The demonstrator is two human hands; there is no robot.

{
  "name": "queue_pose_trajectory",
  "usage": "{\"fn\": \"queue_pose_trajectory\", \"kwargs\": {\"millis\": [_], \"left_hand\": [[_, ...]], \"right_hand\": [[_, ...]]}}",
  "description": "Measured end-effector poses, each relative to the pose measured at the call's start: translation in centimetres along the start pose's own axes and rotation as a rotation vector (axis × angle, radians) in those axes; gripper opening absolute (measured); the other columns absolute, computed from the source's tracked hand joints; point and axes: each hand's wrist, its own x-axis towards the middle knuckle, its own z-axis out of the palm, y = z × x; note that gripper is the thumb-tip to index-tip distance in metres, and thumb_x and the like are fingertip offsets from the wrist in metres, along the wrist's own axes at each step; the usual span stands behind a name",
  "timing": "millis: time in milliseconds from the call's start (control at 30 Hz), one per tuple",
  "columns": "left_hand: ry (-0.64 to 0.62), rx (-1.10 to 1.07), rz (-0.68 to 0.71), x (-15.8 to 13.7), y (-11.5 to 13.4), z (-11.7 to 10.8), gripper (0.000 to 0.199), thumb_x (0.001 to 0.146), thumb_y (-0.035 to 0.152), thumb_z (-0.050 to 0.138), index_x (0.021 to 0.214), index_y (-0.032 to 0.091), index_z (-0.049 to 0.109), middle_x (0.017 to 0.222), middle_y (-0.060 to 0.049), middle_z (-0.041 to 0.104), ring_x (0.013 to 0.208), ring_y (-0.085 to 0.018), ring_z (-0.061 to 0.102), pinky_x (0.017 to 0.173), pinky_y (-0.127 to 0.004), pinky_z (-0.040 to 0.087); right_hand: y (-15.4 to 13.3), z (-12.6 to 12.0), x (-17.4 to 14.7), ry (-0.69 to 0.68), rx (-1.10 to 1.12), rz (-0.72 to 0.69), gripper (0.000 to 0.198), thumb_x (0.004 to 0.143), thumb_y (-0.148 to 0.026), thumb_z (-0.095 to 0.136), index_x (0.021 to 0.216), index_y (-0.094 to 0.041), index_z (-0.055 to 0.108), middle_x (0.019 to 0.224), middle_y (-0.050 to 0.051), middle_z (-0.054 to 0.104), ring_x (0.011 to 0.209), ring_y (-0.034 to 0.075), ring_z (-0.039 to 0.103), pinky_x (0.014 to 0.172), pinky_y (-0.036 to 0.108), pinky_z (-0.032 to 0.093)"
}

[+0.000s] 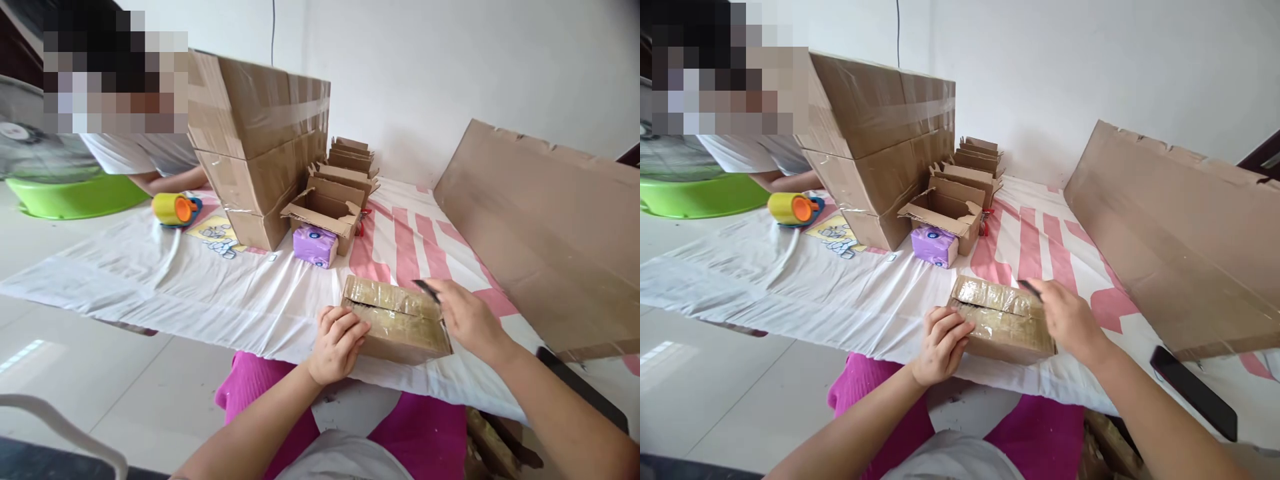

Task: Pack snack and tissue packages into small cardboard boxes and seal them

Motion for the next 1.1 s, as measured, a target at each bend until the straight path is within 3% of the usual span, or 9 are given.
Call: {"fn": "queue_pose_trajectory", "kwargs": {"millis": [167,267,400,567,933,1100], "left_hand": [[0.005,0.009,-0.007,-0.1,0.0,0.0,0.032,0.088,0.015,0.052,0.119,0.02,0.059,0.104,-0.009,0.063,0.112,-0.025,0.052,0.098,-0.045,0.04],[0.015,0.014,0.002,-0.2,0.1,-0.1,0.03,0.089,0.015,0.052,0.118,0.018,0.06,0.105,-0.01,0.062,0.113,-0.026,0.051,0.099,-0.045,0.04],[0.006,0.021,0.004,-0.2,0.0,-0.2,0.03,0.089,0.015,0.051,0.118,0.018,0.059,0.105,-0.01,0.062,0.113,-0.025,0.051,0.098,-0.045,0.04],[-0.005,0.019,0.003,-0.1,0.0,-0.2,0.03,0.088,0.014,0.053,0.117,0.018,0.06,0.104,-0.01,0.063,0.111,-0.025,0.053,0.098,-0.045,0.039],[0.002,0.034,0.019,-0.2,0.0,-0.1,0.03,0.087,0.013,0.055,0.116,0.019,0.06,0.102,-0.01,0.062,0.109,-0.026,0.054,0.095,-0.045,0.042],[-0.008,0.049,0.019,-0.3,0.2,-0.2,0.03,0.088,0.013,0.054,0.117,0.019,0.06,0.102,-0.01,0.062,0.109,-0.026,0.054,0.095,-0.045,0.041]], "right_hand": [[-6.1,1.5,4.7,-0.274,-0.131,-0.284,0.043,0.092,-0.007,0.043,0.129,-0.023,0.057,0.105,0.006,0.069,0.09,0.019,0.066,0.076,0.032,0.053],[-7.7,2.5,6.0,-0.321,-0.223,-0.353,0.036,0.093,-0.014,0.052,0.127,-0.023,0.059,0.099,0.006,0.068,0.086,0.019,0.065,0.073,0.031,0.05],[-8.6,1.8,6.7,-0.42,-0.331,-0.386,0.033,0.092,-0.013,0.052,0.123,-0.019,0.062,0.094,0.008,0.068,0.083,0.02,0.065,0.071,0.032,0.048],[-7.0,0.1,5.1,-0.491,-0.483,-0.43,0.032,0.091,-0.01,0.051,0.119,-0.016,0.064,0.085,0.008,0.068,0.078,0.021,0.065,0.066,0.033,0.045],[-2.6,-3.0,0.5,-0.403,-0.576,-0.462,0.044,0.08,0.001,0.054,0.119,-0.017,0.063,0.08,0.004,0.067,0.071,0.018,0.063,0.063,0.03,0.04],[-1.6,-4.2,-0.6,-0.406,-0.612,-0.393,0.047,0.077,0.003,0.055,0.118,-0.02,0.063,0.077,0.002,0.065,0.066,0.015,0.059,0.061,0.029,0.035]]}}
